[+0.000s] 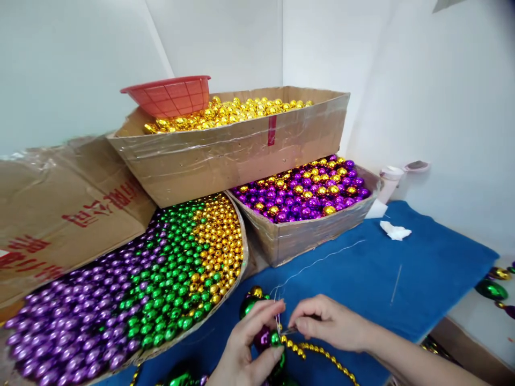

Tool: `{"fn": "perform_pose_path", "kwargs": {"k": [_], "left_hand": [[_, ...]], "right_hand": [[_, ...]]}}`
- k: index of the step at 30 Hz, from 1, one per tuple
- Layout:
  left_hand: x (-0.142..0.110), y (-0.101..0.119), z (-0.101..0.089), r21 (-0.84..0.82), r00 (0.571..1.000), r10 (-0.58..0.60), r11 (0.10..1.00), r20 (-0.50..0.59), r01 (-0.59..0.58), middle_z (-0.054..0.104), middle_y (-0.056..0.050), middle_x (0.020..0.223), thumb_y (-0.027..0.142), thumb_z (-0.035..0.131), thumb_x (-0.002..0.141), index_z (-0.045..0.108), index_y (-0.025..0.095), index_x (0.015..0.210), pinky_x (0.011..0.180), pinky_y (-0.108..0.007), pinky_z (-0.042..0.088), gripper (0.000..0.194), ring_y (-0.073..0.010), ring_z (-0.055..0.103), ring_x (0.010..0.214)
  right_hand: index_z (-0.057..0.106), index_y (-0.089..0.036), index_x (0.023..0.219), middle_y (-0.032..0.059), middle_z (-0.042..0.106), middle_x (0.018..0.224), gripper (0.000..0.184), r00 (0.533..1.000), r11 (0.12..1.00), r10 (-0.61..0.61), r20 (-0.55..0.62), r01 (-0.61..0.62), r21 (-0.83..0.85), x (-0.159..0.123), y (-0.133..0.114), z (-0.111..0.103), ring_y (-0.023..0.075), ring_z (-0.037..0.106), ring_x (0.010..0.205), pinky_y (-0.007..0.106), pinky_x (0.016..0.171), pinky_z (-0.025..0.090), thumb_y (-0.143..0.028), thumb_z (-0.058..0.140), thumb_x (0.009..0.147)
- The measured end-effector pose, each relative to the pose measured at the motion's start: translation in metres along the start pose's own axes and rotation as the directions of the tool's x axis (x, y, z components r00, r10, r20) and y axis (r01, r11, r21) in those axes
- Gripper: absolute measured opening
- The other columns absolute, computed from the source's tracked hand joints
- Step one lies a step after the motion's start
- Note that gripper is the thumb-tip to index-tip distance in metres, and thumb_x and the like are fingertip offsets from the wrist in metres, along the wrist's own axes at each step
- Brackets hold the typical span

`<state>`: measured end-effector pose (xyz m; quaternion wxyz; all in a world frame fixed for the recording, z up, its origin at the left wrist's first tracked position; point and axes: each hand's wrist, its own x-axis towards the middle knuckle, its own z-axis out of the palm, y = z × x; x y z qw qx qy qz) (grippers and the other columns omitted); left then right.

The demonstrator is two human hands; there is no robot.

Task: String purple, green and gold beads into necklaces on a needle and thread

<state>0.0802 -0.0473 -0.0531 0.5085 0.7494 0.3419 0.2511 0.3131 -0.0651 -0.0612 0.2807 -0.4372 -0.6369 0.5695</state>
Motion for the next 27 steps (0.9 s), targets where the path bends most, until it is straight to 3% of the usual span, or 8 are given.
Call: {"fn": "perform_pose_path", "kwargs": {"k": [8,13,16,20,23,25,27], "left_hand": [[0.001,0.002,-0.001,-0.002,1.000,-0.009,1.000,0.013,0.009,0.063,-0.008,0.108,0.023,0.062,0.082,0.051,0.031,0.132,0.106,-0.044,0.034,0.052,-0.0280,0.046,0.123],[0.002,0.006,0.000,0.002,1.000,-0.007,1.000,0.000,0.007,0.062,-0.007,0.110,0.024,0.061,0.083,0.050,0.033,0.133,0.108,-0.044,0.031,0.052,-0.0272,0.046,0.124],[0.001,0.006,0.002,-0.025,1.000,0.012,1.000,-0.028,-0.013,0.063,-0.008,0.110,0.022,0.062,0.082,0.051,0.033,0.132,0.107,-0.043,0.033,0.053,-0.0277,0.042,0.127],[0.002,0.001,0.005,-0.081,0.996,0.032,0.996,-0.077,-0.039,0.065,-0.007,0.097,0.022,0.063,0.080,0.054,0.031,0.130,0.096,-0.038,0.044,0.051,-0.0282,0.048,0.119],[0.005,-0.002,0.005,-0.118,0.995,0.025,0.992,-0.096,-0.036,0.065,-0.006,0.095,0.022,0.064,0.080,0.054,0.032,0.130,0.096,-0.037,0.043,0.051,-0.0262,0.052,0.112],[0.006,-0.003,0.003,-0.139,0.996,0.012,0.990,-0.085,-0.024,0.065,-0.006,0.099,0.022,0.064,0.080,0.053,0.032,0.130,0.100,-0.038,0.040,0.052,-0.0245,0.053,0.110],[0.007,-0.003,0.001,-0.161,0.997,-0.014,0.987,-0.076,0.001,0.064,-0.007,0.105,0.023,0.064,0.081,0.052,0.031,0.131,0.098,-0.037,0.041,0.052,-0.0237,0.054,0.108]], "right_hand": [[0.071,-0.019,0.087,-0.0018,0.064,0.073,0.034,0.999,0.989,-0.051,0.004,0.051,-0.141,0.003,-0.005,-0.002,0.0115,0.055,0.068,0.021,0.062,0.040,-0.047,0.052,0.088],[0.068,-0.021,0.095,-0.0018,0.066,0.073,0.040,0.991,0.974,-0.033,-0.132,0.002,-0.228,-0.008,0.009,-0.007,0.0116,0.058,0.066,0.020,0.058,0.043,-0.048,0.039,0.095],[0.067,-0.025,0.103,0.0030,0.069,0.093,0.035,0.953,0.915,-0.038,-0.301,-0.088,-0.394,-0.021,0.033,-0.029,0.0176,0.061,0.085,0.029,0.076,0.046,-0.046,0.040,0.095],[0.070,-0.023,0.102,0.0144,0.066,0.100,0.033,0.896,0.758,-0.038,-0.443,-0.263,-0.597,-0.041,0.064,-0.052,0.0316,0.056,0.097,0.049,0.087,0.040,-0.045,0.050,0.088],[0.064,-0.027,0.114,0.0135,0.062,0.113,0.033,0.915,0.690,-0.041,-0.402,-0.266,-0.673,-0.054,0.069,-0.051,0.0309,0.054,0.106,0.047,0.090,0.041,-0.041,0.047,0.090],[0.064,-0.029,0.112,0.0090,0.065,0.110,0.030,0.946,0.681,-0.019,-0.324,-0.225,-0.697,-0.060,0.066,-0.044,0.0258,0.058,0.102,0.040,0.088,0.044,-0.042,0.047,0.091],[0.064,-0.027,0.110,0.0086,0.067,0.106,0.030,0.965,0.679,0.018,-0.261,-0.203,-0.705,-0.063,0.064,-0.036,0.0264,0.060,0.099,0.040,0.087,0.046,-0.044,0.053,0.088]]}}
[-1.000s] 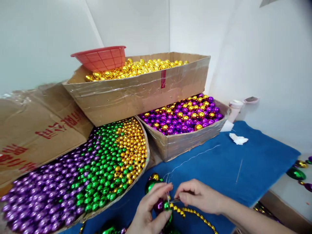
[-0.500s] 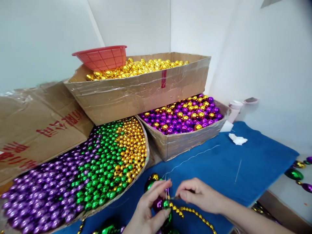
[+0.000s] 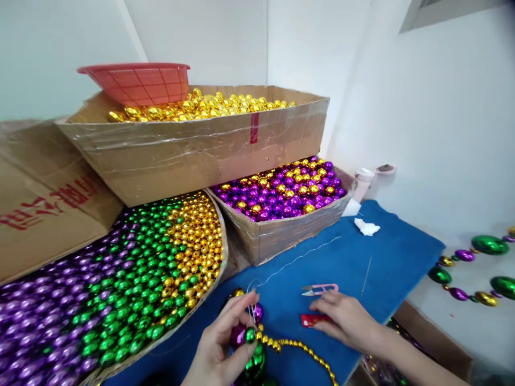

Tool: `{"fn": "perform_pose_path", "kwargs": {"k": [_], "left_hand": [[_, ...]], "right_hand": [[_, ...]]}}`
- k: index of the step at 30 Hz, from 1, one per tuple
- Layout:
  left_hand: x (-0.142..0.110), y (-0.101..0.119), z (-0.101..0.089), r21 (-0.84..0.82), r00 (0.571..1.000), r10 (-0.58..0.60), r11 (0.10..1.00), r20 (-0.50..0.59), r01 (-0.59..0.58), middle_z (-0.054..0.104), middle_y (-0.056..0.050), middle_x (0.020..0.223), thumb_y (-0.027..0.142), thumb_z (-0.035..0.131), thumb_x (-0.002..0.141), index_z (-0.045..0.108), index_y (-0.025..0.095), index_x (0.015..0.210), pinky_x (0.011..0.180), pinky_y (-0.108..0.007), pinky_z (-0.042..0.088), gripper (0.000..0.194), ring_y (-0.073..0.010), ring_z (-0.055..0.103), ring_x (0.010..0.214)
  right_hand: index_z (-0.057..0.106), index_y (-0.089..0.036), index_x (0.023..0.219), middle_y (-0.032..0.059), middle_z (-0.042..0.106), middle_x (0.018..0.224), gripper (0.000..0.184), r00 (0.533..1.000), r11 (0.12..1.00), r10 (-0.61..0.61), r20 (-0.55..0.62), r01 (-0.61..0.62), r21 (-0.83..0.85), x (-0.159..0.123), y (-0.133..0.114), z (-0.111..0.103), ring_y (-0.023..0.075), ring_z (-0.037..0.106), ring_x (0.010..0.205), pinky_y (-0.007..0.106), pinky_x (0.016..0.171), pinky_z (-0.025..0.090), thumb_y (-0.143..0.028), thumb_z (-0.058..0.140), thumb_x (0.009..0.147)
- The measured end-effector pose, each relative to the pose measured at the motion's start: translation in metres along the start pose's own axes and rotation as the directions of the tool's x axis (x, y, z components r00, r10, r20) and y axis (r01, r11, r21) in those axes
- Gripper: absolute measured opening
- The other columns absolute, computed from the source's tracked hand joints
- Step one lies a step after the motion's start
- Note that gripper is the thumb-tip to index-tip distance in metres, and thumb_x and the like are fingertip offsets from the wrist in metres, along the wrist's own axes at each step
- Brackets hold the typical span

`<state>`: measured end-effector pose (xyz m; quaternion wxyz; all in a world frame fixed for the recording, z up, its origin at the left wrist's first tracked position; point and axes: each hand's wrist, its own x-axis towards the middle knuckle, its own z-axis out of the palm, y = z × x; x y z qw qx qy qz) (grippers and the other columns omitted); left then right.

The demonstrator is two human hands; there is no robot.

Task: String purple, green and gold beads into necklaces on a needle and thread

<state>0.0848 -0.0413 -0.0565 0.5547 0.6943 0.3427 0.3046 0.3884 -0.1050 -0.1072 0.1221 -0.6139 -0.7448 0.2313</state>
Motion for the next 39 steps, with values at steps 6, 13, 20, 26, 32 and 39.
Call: {"fn": "perform_pose_path", "kwargs": {"k": [6,13,20,26,32,39], "left_hand": [[0.001,0.000,-0.003,-0.153,0.999,-0.031,0.988,0.016,0.033,0.058,-0.007,0.120,0.024,0.066,0.081,0.051,0.033,0.131,0.088,-0.032,0.045,0.053,-0.0204,0.057,0.099],[0.005,-0.007,-0.003,-0.282,0.994,-0.014,0.959,0.104,0.043,0.060,-0.005,0.106,0.017,0.071,0.077,0.048,0.031,0.133,0.081,-0.027,0.043,0.062,-0.0223,0.051,0.109],[0.007,-0.007,-0.003,-0.367,0.993,-0.026,0.928,0.119,0.068,0.059,-0.002,0.093,0.015,0.072,0.074,0.050,0.030,0.132,0.065,-0.023,0.039,0.063,-0.0128,0.051,0.077],[0.007,-0.009,-0.003,-0.398,0.993,-0.065,0.912,0.099,0.099,0.061,-0.003,0.093,0.013,0.075,0.070,0.052,0.029,0.131,0.066,-0.023,0.038,0.067,-0.0135,0.052,0.078],[0.008,-0.008,-0.002,-0.436,0.990,-0.100,0.890,0.097,0.132,0.058,-0.001,0.087,0.011,0.076,0.068,0.054,0.029,0.128,0.062,-0.022,0.037,0.067,-0.0107,0.048,0.072],[0.008,-0.007,-0.001,-0.422,0.991,-0.081,0.899,0.108,0.120,0.058,0.000,0.087,0.005,0.073,0.069,0.054,0.029,0.128,0.061,-0.021,0.037,0.066,-0.0103,0.049,0.072]], "right_hand": [[0.060,-0.023,0.110,0.0092,0.063,0.105,0.028,0.996,0.997,-0.047,0.075,0.042,0.069,0.003,-0.023,-0.008,0.0250,0.059,0.100,0.041,0.087,0.046,-0.039,0.050,0.091],[0.049,-0.029,0.111,-0.0041,0.062,0.103,0.019,0.938,0.937,-0.338,0.071,0.329,0.122,0.042,-0.090,-0.061,0.0102,0.058,0.092,0.022,0.079,0.044,-0.037,0.038,0.098],[0.057,-0.021,0.080,0.0008,0.057,0.076,0.043,0.877,0.864,-0.480,0.029,0.478,-0.159,0.082,-0.111,-0.061,0.0158,0.049,0.074,0.029,0.067,0.037,-0.060,0.041,0.089],[0.059,-0.020,0.083,0.0028,0.056,0.080,0.040,0.818,0.771,-0.573,0.057,0.561,-0.303,0.092,-0.111,-0.060,0.0168,0.043,0.075,0.030,0.064,0.033,-0.055,0.040,0.089],[0.059,-0.020,0.082,0.0033,0.053,0.078,0.040,0.762,0.676,-0.639,0.102,0.620,-0.398,0.095,-0.111,-0.063,0.0180,0.040,0.074,0.030,0.057,0.029,-0.056,0.044,0.087],[0.060,-0.020,0.080,0.0036,0.053,0.074,0.041,0.713,0.583,-0.684,0.151,0.660,-0.474,0.096,-0.116,-0.067,0.0187,0.040,0.071,0.031,0.054,0.028,-0.057,0.043,0.086]]}}
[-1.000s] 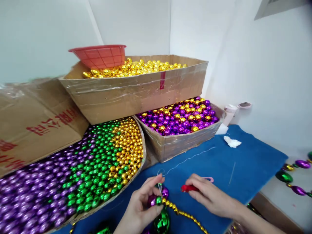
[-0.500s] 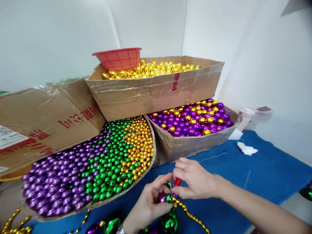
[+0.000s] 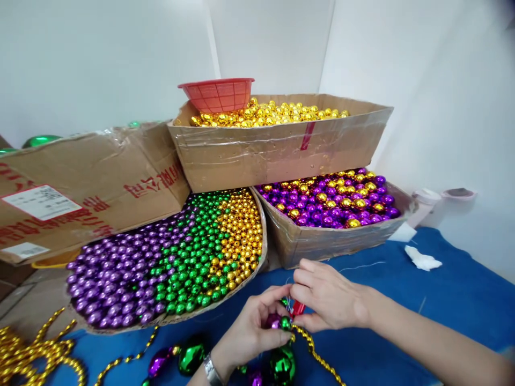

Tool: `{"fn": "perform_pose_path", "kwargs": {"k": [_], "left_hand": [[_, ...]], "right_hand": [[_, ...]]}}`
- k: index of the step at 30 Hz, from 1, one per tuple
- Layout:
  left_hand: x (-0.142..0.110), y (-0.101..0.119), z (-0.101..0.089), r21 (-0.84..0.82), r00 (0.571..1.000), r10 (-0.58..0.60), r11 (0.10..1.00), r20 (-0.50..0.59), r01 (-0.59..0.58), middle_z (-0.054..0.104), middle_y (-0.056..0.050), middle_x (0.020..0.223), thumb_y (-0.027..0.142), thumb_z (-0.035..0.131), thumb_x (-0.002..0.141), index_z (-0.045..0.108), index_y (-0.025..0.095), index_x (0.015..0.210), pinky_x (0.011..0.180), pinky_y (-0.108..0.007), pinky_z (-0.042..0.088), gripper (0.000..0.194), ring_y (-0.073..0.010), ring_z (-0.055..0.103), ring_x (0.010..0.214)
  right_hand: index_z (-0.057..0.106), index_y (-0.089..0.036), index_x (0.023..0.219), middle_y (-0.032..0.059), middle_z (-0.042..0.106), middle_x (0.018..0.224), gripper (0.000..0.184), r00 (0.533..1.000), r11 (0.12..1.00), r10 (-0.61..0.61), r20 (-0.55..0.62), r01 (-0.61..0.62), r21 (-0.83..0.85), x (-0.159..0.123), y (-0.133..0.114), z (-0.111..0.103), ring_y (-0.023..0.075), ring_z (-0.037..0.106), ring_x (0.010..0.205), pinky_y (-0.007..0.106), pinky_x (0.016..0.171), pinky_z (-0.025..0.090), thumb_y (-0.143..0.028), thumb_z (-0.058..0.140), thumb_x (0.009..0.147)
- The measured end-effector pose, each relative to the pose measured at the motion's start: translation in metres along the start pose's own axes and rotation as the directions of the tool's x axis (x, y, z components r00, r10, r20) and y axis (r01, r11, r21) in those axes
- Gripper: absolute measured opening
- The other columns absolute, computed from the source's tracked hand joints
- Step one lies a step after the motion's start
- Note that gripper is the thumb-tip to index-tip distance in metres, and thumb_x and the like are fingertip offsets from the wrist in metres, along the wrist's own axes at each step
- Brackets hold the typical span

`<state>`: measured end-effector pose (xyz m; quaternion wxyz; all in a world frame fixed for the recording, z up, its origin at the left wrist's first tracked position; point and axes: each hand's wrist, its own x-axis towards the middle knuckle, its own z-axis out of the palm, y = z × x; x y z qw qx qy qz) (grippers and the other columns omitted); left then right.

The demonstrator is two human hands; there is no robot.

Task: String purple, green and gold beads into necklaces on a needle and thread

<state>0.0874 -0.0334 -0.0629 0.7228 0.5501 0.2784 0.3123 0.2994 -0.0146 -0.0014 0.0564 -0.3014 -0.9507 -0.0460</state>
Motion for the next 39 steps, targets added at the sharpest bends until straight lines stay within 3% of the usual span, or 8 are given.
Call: {"fn": "perform_pose_path", "kwargs": {"k": [9,13,16,18,23,29,33,39], "left_hand": [[0.000,0.000,0.000,0.030,1.000,0.009,1.000,0.005,-0.009,0.060,0.000,0.083,0.004,0.072,0.067,0.053,0.026,0.129,0.059,-0.022,0.038,0.069,-0.0103,0.050,0.068],[-0.003,0.007,0.002,0.054,0.998,0.070,0.996,-0.011,-0.069,0.059,0.000,0.084,0.007,0.072,0.070,0.052,0.028,0.131,0.068,-0.025,0.044,0.068,-0.0133,0.054,0.076],[-0.007,0.015,0.003,0.133,0.992,0.125,0.984,-0.030,-0.120,0.058,-0.001,0.087,0.008,0.070,0.072,0.051,0.029,0.131,0.078,-0.028,0.045,0.066,-0.0168,0.055,0.088],[-0.010,0.021,0.004,0.176,0.988,0.151,0.974,-0.033,-0.143,0.059,-0.003,0.097,0.008,0.068,0.073,0.051,0.031,0.131,0.081,-0.028,0.044,0.065,-0.0179,0.055,0.094],[-0.018,0.036,0.008,0.222,0.978,0.207,0.955,-0.032,-0.195,0.055,-0.005,0.117,0.011,0.066,0.077,0.051,0.035,0.130,0.082,-0.028,0.045,0.060,-0.0160,0.056,0.092],[-0.026,0.053,0.022,0.279,0.967,0.252,0.931,-0.030,-0.234,0.054,-0.005,0.114,0.021,0.066,0.080,0.056,0.032,0.124,0.079,-0.030,0.046,0.046,-0.0179,0.057,0.090],[-0.029,0.059,0.036,0.287,0.960,0.279,0.922,-0.025,-0.261,0.052,-0.004,0.105,0.022,0.067,0.079,0.056,0.028,0.115,0.072,-0.028,0.045,0.038,-0.0155,0.056,0.082],[-0.038,0.065,0.038,0.345,0.950,0.312,0.891,0.005,-0.295,0.052,-0.001,0.092,0.021,0.070,0.078,0.057,0.022,0.086,0.071,-0.025,0.042,0.015,-0.0152,0.053,0.084]], "right_hand": [[0.059,-0.019,0.084,0.0040,0.055,0.078,0.050,0.998,0.996,-0.047,0.032,0.049,-0.073,-0.001,0.002,-0.007,0.0198,0.043,0.074,0.032,0.058,0.033,-0.064,0.038,0.087],[0.057,-0.022,0.104,0.0057,0.057,0.094,0.057,0.993,0.993,0.115,0.000,-0.115,0.040,-0.023,0.008,-0.008,0.0229,0.048,0.085,0.038,0.070,0.041,-0.071,0.039,0.082],[0.048,-0.024,0.121,0.0072,0.057,0.108,0.036,0.929,0.911,0.371,0.013,-0.366,0.188,-0.056,0.002,0.020,0.0220,0.052,0.097,0.039,0.081,0.046,-0.047,0.039,0.094],[0.056,-0.021,0.109,0.0074,0.060,0.098,0.026,0.894,0.876,0.447,0.039,-0.446,0.184,-0.078,-0.007,0.052,0.0198,0.058,0.087,0.036,0.074,0.051,-0.032,0.035,0.097],[0.064,-0.026,0.104,0.0097,0.066,0.101,0.019,0.835,0.822,0.550,0.021,-0.546,0.161,-0.111,-0.038,0.105,0.0287,0.064,0.092,0.046,0.074,0.055,-0.030,0.051,0.090],[0.047,-0.034,0.131,0.0034,0.060,0.128,0.041,0.763,0.626,0.647,-0.009,-0.524,0.577,-0.099,-0.079,0.058,0.0204,0.058,0.114,0.033,0.091,0.051,-0.025,0.048,0.090],[0.043,-0.031,0.133,0.0038,0.065,0.118,0.057,0.731,0.469,0.682,-0.022,-0.413,0.781,-0.066,-0.098,0.031,0.0213,0.061,0.107,0.034,0.092,0.049,-0.020,0.059,0.079],[0.057,-0.028,0.103,-0.0002,0.067,0.090,0.014,0.676,0.625,0.654,-0.339,-0.232,0.745,-0.039,-0.107,0.014,0.0146,0.064,0.080,0.024,0.072,0.050,-0.028,0.051,0.090]]}}
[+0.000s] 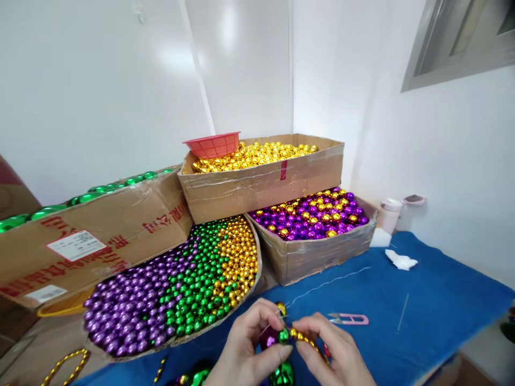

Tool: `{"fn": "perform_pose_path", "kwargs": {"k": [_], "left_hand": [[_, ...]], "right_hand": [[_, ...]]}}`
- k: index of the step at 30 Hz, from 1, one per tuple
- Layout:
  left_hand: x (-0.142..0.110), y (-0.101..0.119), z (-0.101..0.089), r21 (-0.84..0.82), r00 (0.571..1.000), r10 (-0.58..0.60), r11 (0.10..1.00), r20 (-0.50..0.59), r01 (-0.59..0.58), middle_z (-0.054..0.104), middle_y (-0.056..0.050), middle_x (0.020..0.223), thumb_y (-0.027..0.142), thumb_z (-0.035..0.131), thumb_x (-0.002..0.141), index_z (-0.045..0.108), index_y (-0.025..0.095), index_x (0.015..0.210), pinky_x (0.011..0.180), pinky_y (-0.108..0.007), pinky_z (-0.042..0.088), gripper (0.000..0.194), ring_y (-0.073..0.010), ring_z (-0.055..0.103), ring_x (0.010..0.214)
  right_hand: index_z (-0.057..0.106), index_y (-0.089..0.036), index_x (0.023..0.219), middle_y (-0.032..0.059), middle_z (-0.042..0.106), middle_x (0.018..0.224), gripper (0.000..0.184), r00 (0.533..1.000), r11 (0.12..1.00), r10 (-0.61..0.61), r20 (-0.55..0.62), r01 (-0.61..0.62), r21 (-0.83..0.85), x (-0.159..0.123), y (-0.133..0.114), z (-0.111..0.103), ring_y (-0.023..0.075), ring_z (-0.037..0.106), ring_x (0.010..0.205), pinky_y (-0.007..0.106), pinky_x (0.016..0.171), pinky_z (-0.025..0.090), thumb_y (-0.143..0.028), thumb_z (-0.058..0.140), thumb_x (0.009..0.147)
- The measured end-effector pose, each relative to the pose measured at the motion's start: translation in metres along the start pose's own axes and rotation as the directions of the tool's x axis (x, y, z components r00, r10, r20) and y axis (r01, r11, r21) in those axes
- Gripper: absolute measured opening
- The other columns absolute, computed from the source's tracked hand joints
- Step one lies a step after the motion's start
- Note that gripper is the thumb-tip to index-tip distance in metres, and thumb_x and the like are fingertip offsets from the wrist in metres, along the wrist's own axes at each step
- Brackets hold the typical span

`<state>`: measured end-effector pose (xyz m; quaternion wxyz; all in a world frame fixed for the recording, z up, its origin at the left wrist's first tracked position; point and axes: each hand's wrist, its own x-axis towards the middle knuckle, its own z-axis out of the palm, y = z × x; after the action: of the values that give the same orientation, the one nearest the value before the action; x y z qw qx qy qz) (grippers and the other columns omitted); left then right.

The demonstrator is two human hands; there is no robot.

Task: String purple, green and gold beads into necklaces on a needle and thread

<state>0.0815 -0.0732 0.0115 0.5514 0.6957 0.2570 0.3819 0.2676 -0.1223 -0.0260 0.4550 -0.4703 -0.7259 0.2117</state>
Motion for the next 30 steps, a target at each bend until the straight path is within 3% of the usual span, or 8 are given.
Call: {"fn": "perform_pose_path", "kwargs": {"k": [7,11,14,17,20,25,27,30], "left_hand": [[-0.006,0.003,-0.005,0.157,0.999,0.043,0.987,0.024,-0.046,0.061,-0.003,0.093,0.020,0.074,0.074,0.067,0.022,0.085,0.071,-0.026,0.044,0.013,-0.0172,0.059,0.084],[-0.005,0.001,-0.002,0.182,0.999,0.040,0.982,0.021,-0.044,0.062,-0.003,0.092,0.023,0.075,0.073,0.068,0.021,0.083,0.067,-0.025,0.045,0.012,-0.0158,0.060,0.078],[-0.001,0.007,-0.001,0.235,0.997,0.076,0.969,0.028,-0.080,0.063,-0.004,0.092,0.023,0.073,0.076,0.068,0.021,0.086,0.065,-0.024,0.047,0.011,-0.0158,0.062,0.078],[0.011,0.028,-0.005,0.353,0.986,0.161,0.922,0.033,-0.163,0.065,-0.004,0.092,0.020,0.070,0.079,0.067,0.022,0.090,0.069,-0.026,0.050,0.012,-0.0177,0.063,0.083],[0.029,0.058,-0.010,0.439,0.961,0.276,0.865,-0.018,-0.241,0.066,-0.005,0.096,0.019,0.070,0.078,0.067,0.022,0.095,0.071,-0.028,0.052,0.017,-0.0194,0.063,0.088],[0.057,0.103,-0.021,0.245,0.917,0.354,0.920,-0.186,-0.305,0.069,-0.004,0.097,0.015,0.073,0.076,0.067,0.019,0.103,0.069,-0.023,0.057,0.028,-0.0147,0.065,0.083],[0.064,0.116,-0.028,0.169,0.894,0.360,0.931,-0.267,-0.325,0.069,-0.003,0.094,0.012,0.075,0.073,0.067,0.018,0.107,0.066,-0.019,0.057,0.036,-0.0115,0.064,0.077],[0.071,0.128,-0.040,0.088,0.855,0.383,0.922,-0.349,-0.377,0.067,-0.004,0.099,0.010,0.078,0.068,0.064,0.015,0.114,0.063,-0.016,0.056,0.048,-0.0090,0.063,0.075]], "right_hand": [[0.059,-0.024,0.100,0.0013,0.067,0.082,0.015,0.980,0.982,-0.187,-0.066,0.185,-0.040,0.002,-0.010,-0.007,0.0127,0.064,0.072,0.021,0.064,0.049,-0.017,0.054,0.088],[0.061,-0.023,0.099,0.0017,0.067,0.082,0.015,0.987,0.987,-0.160,-0.027,0.160,0.003,0.002,-0.013,-0.009,0.0124,0.063,0.072,0.021,0.064,0.048,-0.016,0.053,0.088],[0.061,-0.025,0.099,0.0011,0.066,0.085,0.014,0.998,0.997,-0.049,0.035,0.047,0.055,0.003,-0.016,-0.016,0.0129,0.062,0.076,0.023,0.066,0.047,-0.020,0.052,0.090],[0.050,-0.029,0.122,0.0001,0.066,0.097,0.037,0.981,0.964,0.120,0.155,-0.153,0.217,0.003,-0.010,-0.024,0.0150,0.061,0.089,0.029,0.079,0.048,-0.024,0.058,0.086],[0.037,-0.029,0.134,0.0008,0.065,0.102,0.062,0.933,0.858,0.214,0.289,-0.321,0.401,-0.003,0.009,-0.025,0.0167,0.061,0.093,0.033,0.083,0.048,-0.028,0.067,0.080],[0.060,-0.019,0.105,0.0039,0.067,0.092,0.036,0.889,0.775,0.261,0.376,-0.426,0.468,-0.019,0.039,-0.019,0.0181,0.063,0.084,0.031,0.073,0.049,-0.037,0.071,0.076],[0.060,-0.017,0.094,0.0017,0.065,0.078,0.028,0.898,0.756,0.251,0.361,-0.414,0.507,-0.021,0.033,-0.025,0.0160,0.063,0.076,0.031,0.071,0.048,-0.042,0.063,0.083],[0.055,-0.019,0.097,-0.0054,0.055,0.060,0.030,0.940,0.731,0.190,0.285,-0.329,0.598,-0.010,-0.003,-0.047,0.0118,0.060,0.063,0.035,0.075,0.049,-0.047,0.046,0.093]]}}
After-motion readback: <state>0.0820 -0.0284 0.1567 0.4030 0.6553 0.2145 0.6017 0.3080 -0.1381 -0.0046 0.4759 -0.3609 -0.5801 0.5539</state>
